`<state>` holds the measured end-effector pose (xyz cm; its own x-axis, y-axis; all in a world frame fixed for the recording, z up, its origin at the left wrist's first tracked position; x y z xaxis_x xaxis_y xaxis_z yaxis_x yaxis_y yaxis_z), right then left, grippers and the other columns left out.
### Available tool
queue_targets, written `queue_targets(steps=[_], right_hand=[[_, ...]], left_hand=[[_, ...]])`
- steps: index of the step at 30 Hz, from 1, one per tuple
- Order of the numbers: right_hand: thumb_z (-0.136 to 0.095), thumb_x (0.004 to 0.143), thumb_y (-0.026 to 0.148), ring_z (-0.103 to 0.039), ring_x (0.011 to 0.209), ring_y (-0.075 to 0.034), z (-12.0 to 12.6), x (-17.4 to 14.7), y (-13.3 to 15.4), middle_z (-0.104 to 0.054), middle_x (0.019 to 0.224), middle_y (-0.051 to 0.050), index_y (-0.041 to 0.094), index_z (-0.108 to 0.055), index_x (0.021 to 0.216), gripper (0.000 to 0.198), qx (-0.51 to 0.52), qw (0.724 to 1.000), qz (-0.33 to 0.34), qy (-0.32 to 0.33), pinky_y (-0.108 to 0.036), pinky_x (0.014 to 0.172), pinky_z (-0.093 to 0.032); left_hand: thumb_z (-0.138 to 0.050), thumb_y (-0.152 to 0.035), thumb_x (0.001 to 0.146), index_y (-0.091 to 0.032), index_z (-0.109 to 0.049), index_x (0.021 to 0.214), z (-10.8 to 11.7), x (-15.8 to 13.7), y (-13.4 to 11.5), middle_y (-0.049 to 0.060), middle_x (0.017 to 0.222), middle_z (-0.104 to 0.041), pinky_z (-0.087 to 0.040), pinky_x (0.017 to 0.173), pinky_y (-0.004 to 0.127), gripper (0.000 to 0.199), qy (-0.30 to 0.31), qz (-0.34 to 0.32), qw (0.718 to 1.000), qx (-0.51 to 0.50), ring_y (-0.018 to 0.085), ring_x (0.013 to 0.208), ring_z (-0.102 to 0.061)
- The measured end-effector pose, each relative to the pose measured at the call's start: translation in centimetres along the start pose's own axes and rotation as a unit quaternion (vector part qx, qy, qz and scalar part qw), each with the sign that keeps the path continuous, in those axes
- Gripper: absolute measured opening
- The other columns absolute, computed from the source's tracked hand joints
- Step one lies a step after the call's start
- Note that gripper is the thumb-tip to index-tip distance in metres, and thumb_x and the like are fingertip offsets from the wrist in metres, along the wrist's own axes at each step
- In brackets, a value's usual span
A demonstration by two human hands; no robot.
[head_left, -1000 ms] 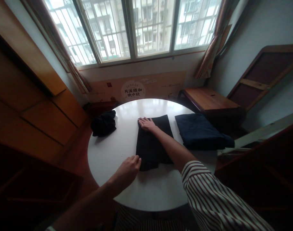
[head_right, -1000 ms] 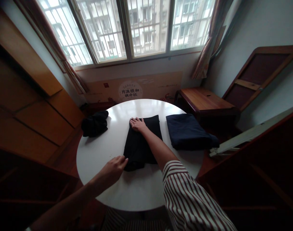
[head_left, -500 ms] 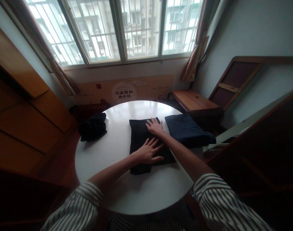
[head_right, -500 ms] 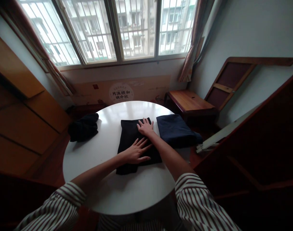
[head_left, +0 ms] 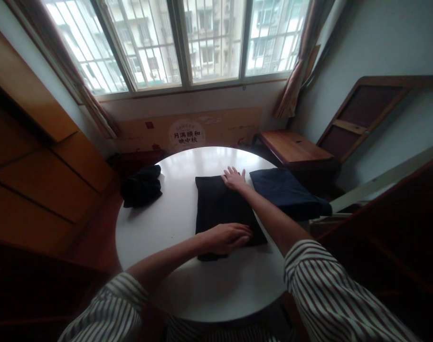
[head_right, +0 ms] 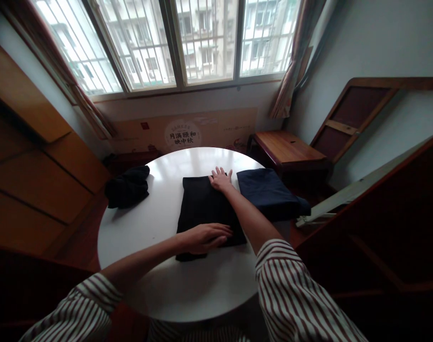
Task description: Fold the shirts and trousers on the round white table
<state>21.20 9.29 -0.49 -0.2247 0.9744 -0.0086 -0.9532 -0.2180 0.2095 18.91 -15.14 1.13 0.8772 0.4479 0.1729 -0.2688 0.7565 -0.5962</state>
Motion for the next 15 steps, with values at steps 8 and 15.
queue_targets(steps=[8, 15], right_hand=[[-0.039, 0.102, 0.035, -0.049, 0.133, -0.026, 0.4, -15.3, 10.5, -0.054, 0.145, -0.013, 0.019, -0.056, 0.138, 0.044, 0.094, 0.947, 0.308, -0.007, -0.046, 0.115, -0.03], [-0.043, 0.096, 0.061, -0.005, 0.151, -0.035, -2.2, -24.0, 14.3, -0.022, 0.164, -0.002, 0.033, -0.044, 0.149, 0.059, 0.129, 0.906, 0.396, 0.08, -0.063, 0.118, -0.007]], left_hand=[[-0.058, -0.033, 0.092, -0.013, -0.073, 0.082, 17.0, -6.8, 18.2, 0.011, 0.087, -0.072, -0.05, 0.087, 0.032, 0.027, -0.346, 0.347, 0.868, 0.082, 0.023, 0.086, -0.067], [-0.076, -0.025, 0.075, -0.016, -0.077, 0.076, 18.8, -5.8, 24.8, 0.009, 0.082, -0.073, -0.05, 0.085, 0.032, 0.009, -0.32, 0.386, 0.863, 0.061, 0.024, 0.083, -0.067]])
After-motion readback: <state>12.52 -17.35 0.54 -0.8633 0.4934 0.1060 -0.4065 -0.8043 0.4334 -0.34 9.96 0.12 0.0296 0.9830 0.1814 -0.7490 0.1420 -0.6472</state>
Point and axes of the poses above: each hand's wrist, its own x-axis towards the middle knuckle, its own z-axis out of the back of the hand, y = z × x, the point moved 10 cm from there along x, towards the middle knuckle
